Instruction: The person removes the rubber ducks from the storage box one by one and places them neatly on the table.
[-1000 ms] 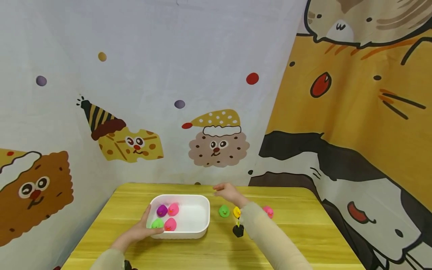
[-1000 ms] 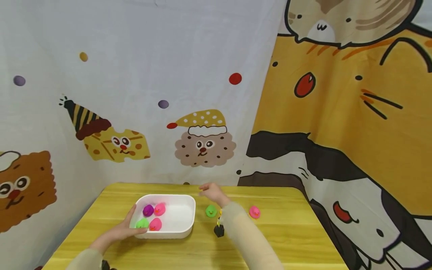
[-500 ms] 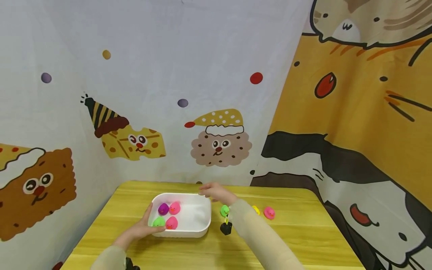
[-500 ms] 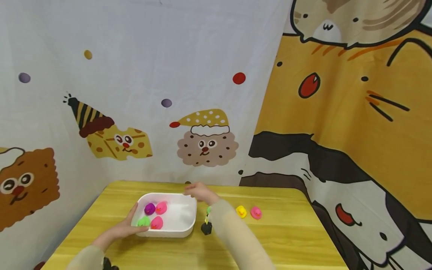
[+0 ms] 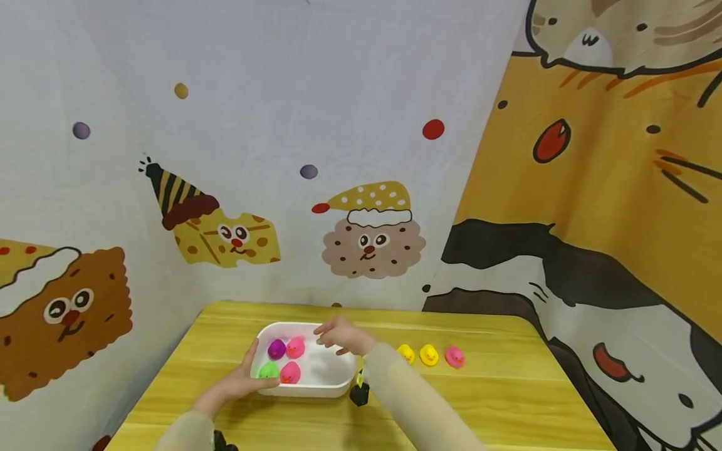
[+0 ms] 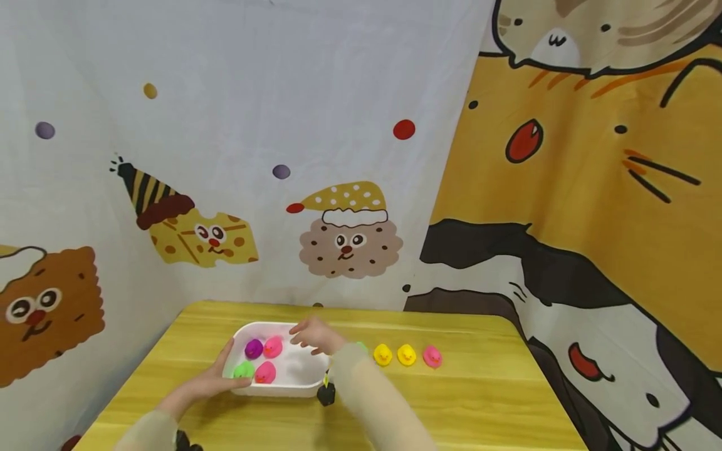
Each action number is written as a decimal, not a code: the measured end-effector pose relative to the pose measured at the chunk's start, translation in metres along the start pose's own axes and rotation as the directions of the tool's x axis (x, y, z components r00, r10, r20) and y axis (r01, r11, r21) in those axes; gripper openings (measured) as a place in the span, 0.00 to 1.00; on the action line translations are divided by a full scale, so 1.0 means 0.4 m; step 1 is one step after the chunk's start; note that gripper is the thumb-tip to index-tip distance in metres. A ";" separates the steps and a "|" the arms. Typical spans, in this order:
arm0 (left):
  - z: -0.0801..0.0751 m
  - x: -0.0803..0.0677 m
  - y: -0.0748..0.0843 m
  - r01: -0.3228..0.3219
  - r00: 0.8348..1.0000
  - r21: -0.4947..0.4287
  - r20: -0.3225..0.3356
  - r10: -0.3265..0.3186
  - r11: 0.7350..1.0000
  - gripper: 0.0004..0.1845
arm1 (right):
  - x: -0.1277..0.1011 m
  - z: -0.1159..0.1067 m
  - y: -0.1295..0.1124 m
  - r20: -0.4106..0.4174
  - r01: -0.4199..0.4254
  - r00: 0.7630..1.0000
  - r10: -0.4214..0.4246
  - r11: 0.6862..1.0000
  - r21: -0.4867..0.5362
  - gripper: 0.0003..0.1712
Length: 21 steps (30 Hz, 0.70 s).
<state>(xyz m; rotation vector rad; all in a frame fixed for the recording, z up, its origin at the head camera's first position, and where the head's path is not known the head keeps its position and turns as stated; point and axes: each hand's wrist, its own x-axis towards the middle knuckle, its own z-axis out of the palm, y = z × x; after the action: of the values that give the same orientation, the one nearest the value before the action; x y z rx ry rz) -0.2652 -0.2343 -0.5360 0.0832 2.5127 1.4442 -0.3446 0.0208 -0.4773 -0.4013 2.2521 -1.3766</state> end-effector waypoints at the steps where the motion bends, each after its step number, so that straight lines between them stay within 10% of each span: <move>1: 0.001 0.000 -0.001 0.000 1.000 0.001 -0.003 0.000 1.000 0.61 | -0.001 0.009 0.002 0.008 -0.010 1.000 0.010 1.000 0.002 0.14; 21: 0.003 0.008 -0.009 -0.050 0.999 -0.026 -0.017 0.049 0.998 0.62 | 0.024 0.140 -0.002 0.016 -0.098 0.995 0.099 0.994 -0.049 0.15</move>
<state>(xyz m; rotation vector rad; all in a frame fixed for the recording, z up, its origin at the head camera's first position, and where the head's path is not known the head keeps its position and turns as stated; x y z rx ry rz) -0.2677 -0.2345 -0.5404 0.1308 2.5209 1.5021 -0.3230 -0.0264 -0.5006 -0.3127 2.2623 -1.2661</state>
